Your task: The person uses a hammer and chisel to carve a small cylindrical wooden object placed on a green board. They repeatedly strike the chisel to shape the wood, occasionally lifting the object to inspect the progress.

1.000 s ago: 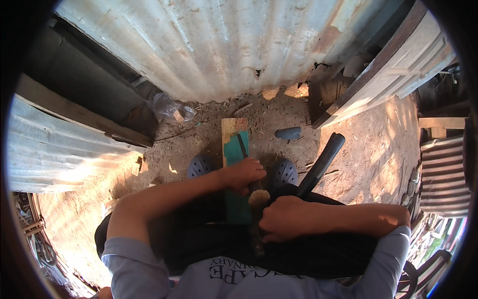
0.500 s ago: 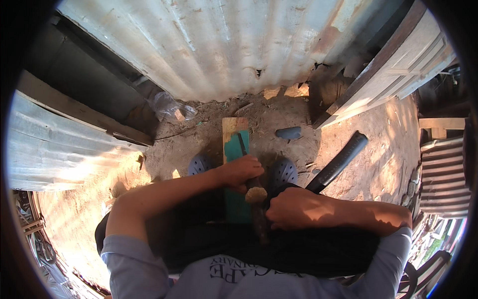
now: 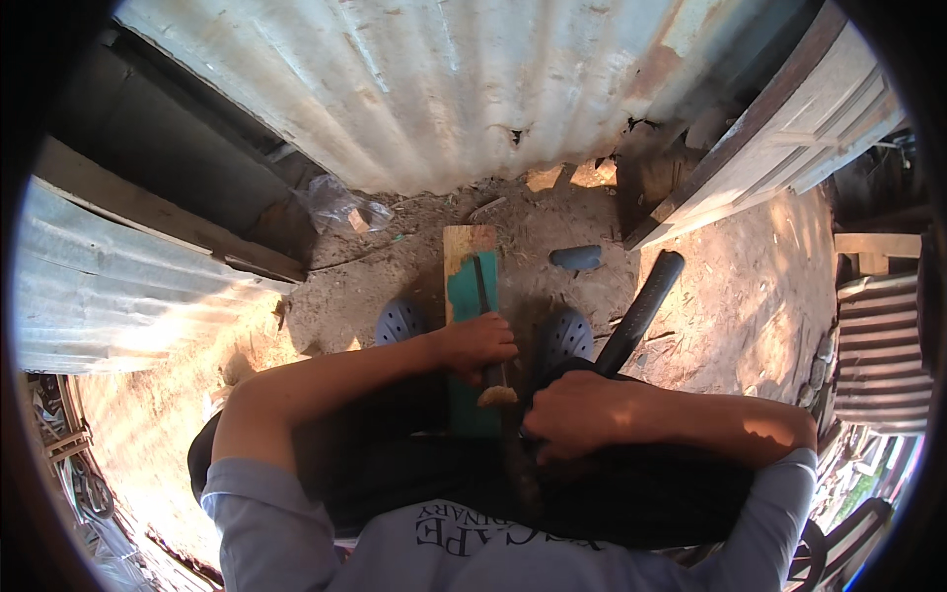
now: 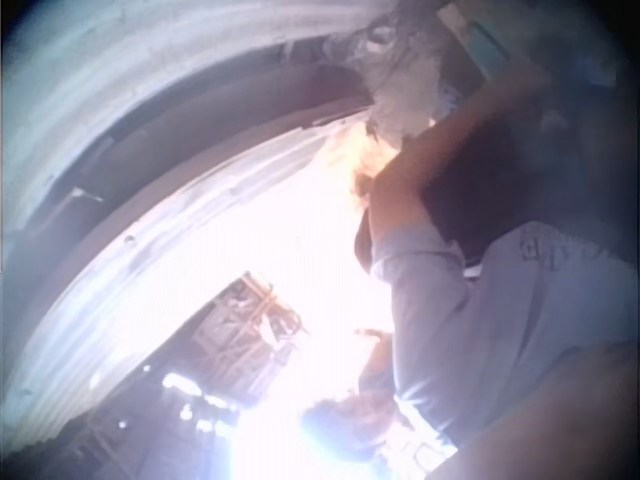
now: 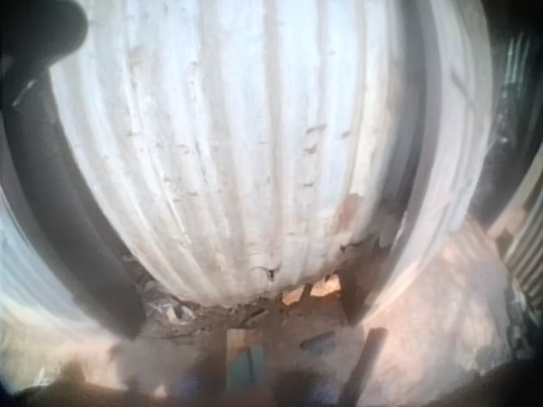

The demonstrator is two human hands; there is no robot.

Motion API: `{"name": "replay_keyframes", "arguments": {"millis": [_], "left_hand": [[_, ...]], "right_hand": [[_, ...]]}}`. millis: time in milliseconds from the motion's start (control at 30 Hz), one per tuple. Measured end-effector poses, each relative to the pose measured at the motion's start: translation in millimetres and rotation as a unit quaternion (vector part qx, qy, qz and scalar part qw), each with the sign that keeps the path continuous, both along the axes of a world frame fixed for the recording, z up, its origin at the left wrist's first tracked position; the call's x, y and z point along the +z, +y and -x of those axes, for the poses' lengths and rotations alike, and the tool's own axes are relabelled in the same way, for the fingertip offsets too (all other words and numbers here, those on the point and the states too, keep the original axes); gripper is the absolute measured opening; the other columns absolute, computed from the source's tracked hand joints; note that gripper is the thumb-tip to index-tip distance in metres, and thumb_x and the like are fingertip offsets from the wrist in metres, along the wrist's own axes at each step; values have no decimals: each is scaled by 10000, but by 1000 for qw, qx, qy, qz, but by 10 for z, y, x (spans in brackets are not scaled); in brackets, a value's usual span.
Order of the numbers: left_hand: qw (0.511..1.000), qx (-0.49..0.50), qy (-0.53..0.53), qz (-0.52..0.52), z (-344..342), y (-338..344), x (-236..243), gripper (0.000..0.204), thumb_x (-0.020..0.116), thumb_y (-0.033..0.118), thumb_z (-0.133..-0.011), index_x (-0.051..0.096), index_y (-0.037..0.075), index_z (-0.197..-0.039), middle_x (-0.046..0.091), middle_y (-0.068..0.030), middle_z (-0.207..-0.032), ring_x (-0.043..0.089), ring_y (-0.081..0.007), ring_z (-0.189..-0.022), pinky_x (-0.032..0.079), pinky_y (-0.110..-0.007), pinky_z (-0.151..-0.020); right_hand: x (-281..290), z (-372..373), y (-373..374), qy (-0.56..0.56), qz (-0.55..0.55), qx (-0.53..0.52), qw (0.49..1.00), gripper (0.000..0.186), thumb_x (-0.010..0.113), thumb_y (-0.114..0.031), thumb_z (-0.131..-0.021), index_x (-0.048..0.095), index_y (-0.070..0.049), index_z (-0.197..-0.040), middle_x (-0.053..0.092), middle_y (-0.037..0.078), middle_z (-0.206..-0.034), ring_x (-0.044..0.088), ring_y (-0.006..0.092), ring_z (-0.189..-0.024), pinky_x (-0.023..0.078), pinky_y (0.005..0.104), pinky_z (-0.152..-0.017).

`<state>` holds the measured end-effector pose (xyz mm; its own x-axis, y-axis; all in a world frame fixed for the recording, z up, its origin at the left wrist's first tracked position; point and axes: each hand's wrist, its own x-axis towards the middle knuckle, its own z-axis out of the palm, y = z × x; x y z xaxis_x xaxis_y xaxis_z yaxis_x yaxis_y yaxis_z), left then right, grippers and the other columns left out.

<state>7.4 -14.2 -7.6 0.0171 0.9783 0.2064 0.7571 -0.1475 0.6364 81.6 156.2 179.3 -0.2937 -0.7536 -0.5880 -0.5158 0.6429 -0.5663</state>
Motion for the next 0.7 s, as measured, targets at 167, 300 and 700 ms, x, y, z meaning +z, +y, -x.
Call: {"name": "replay_keyframes", "arguments": {"millis": [167, 300, 700], "left_hand": [[999, -5, 25, 21, -28, 0, -43, 529, 756, 195, -419, 518, 77, -877, 502, -68, -860, 494, -264, -878, 373, -380, -811], [997, 2, 53, 49, 7, -4, -75, 539, 768, 200, -425, 525, 85, -893, 499, -62, -863, 490, -255, -882, 366, -378, -823], [998, 2, 36, 46, 104, -21, 29, 544, 774, 176, -435, 521, 69, -905, 499, -75, -878, 489, -274, -890, 366, -390, -819]], "right_hand": [[114, -97, -34, -28, -23, 45, 998, 311, 628, -319, -825, 665, -20, -749, 649, 158, -686, 670, 329, -705, 533, 416, -583], [-13, 51, -67, -23, -39, -2, 999, 304, 631, -322, -823, 671, -22, -795, 657, 161, -716, 673, 331, -720, 540, 417, -597], [-98, -23, -31, -8, -48, 21, 999, 268, 665, -297, -788, 681, -35, -837, 671, 151, -780, 675, 331, -787, 548, 417, -666]]}}
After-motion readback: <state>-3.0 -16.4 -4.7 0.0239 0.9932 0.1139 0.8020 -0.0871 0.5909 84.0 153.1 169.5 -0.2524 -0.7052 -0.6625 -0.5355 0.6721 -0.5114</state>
